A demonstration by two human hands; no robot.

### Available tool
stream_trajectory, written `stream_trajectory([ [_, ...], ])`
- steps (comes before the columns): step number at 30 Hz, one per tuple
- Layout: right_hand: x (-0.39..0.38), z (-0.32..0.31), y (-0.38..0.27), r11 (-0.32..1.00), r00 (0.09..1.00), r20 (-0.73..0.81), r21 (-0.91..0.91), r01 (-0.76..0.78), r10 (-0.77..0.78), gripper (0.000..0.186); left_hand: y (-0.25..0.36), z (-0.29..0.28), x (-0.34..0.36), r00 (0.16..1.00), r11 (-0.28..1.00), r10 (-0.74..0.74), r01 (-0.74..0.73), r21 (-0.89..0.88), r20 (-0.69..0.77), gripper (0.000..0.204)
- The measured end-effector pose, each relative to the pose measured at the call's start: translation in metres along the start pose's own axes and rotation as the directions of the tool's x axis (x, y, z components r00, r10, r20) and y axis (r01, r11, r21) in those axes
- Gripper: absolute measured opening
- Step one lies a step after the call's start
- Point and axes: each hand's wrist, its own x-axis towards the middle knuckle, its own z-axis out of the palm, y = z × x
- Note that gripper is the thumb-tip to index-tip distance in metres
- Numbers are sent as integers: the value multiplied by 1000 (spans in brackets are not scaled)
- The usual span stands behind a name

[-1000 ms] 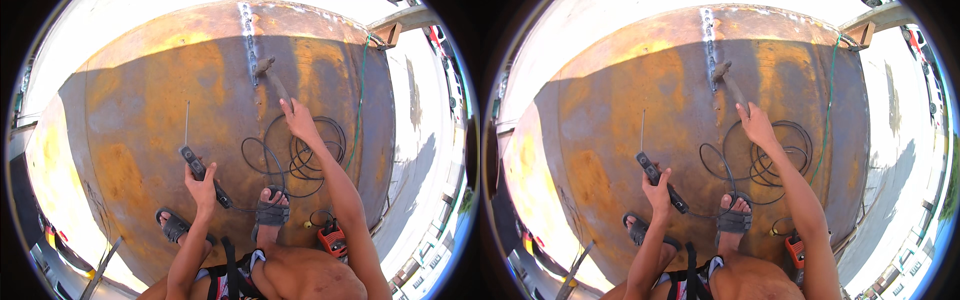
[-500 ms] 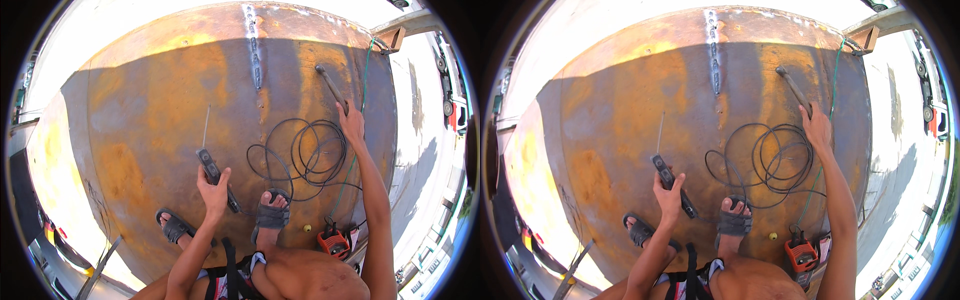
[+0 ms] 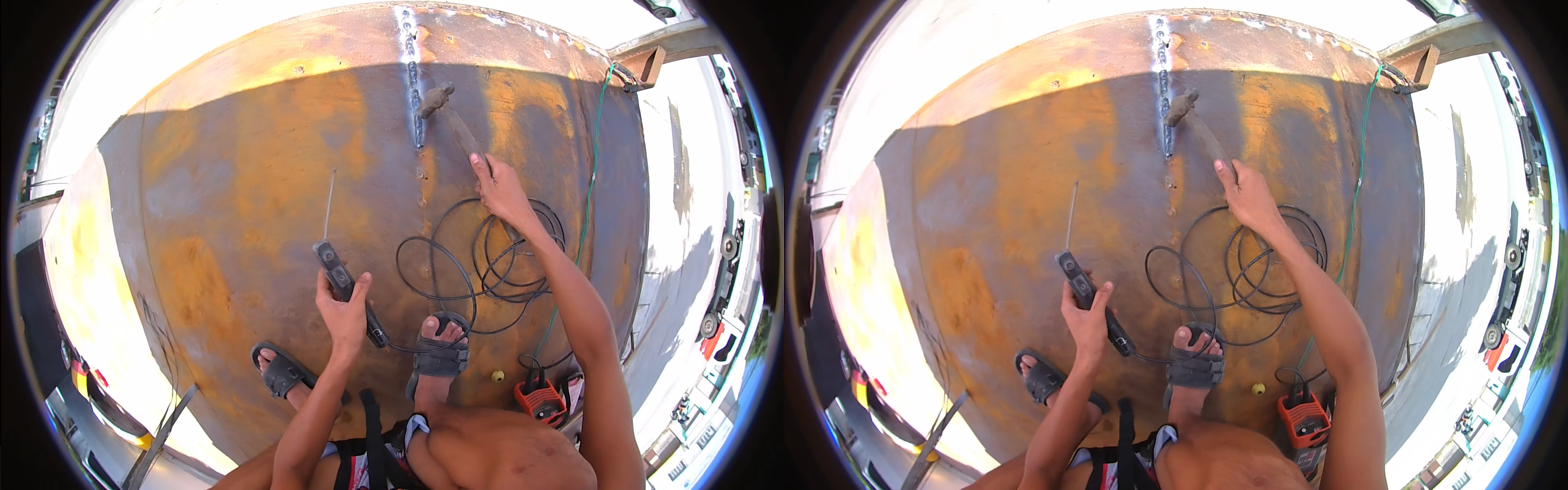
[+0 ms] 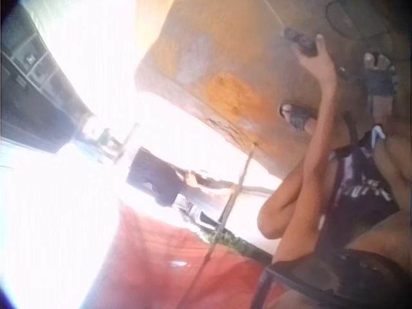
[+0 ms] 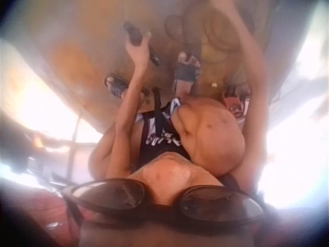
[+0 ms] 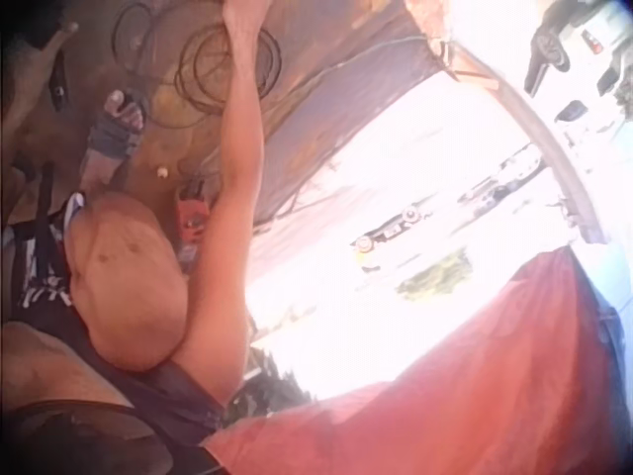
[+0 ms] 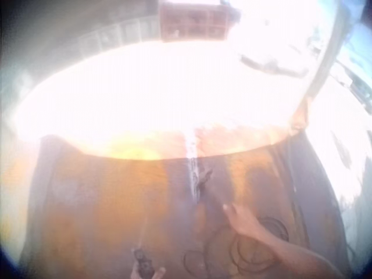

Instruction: The person welds a seam on a large curved metal surface using a handheld welding torch, then repeatedly strikes the weld with a hammer to remove slag. The person continues alternating between welding and hammering along the seam.

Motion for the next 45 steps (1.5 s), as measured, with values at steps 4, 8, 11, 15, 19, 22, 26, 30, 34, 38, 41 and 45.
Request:
stream_trajectory([
  [4, -3, 3, 12, 999, 999, -15, 16, 41, -41, 65, 1, 0, -2, 999, 999, -36, 36, -17, -31, 42],
  [8, 0, 10, 0, 976, 991, 50, -172, 132, -125, 66, -6, -7, 1, 999, 999, -36, 35, -11, -40, 42],
  [11, -11, 25, 8, 964, 968, -165, -219, 148, -187, 67, -6, -6, -3, 999, 999, -37, 37, -2, -26, 42],
  [15, -6, 12, 10, 991, 995, -75, -121, 51, -60, 65, -8, -9, -6, 1000, 999, -29, 29, -29, -13, 42],
  [19, -6, 18, 0, 991, 995, -65, -122, 63, -72, 64, -13, -7, -3, 1000, 1000, -23, 23, -15, -18, 41],
  [22, -7, 25, -4, 988, 991, -89, -132, 85, -98, 65, -13, -6, -3, 1000, 1000, -24, 24, -7, -4, 41],
  [26, -6, 25, 2, 973, 993, -99, -229, 37, -62, 64, -9, -4, -6, 998, 998, -61, 61, -28, -13, 43],
  [30, -3, 20, -10, 1000, 996, -93, -24, 14, -16, 64, -9, -5, -3, 997, 996, -78, 77, -39, -18, 43],
  [34, 3, 13, -5, 999, 997, -80, -51, -16, 12, 65, -12, -4, -3, 999, 998, -46, 46, -33, -2, 42],
  [38, -10, 25, -4, 994, 988, -155, 112, -2, 19, 64, -12, -6, -2, 999, 999, -40, 39, -23, -19, 42],
  [41, -3, 9, -2, 992, 992, 50, 39, -118, 116, 62, -9, -3, -3, 999, 999, -48, 48, -25, -11, 42],
  [45, -29, 13, -12, 966, 994, -3, 236, -107, 111, 62, -13, -11, 0, 999, 999, -41, 41, -7, 11, 44],
])
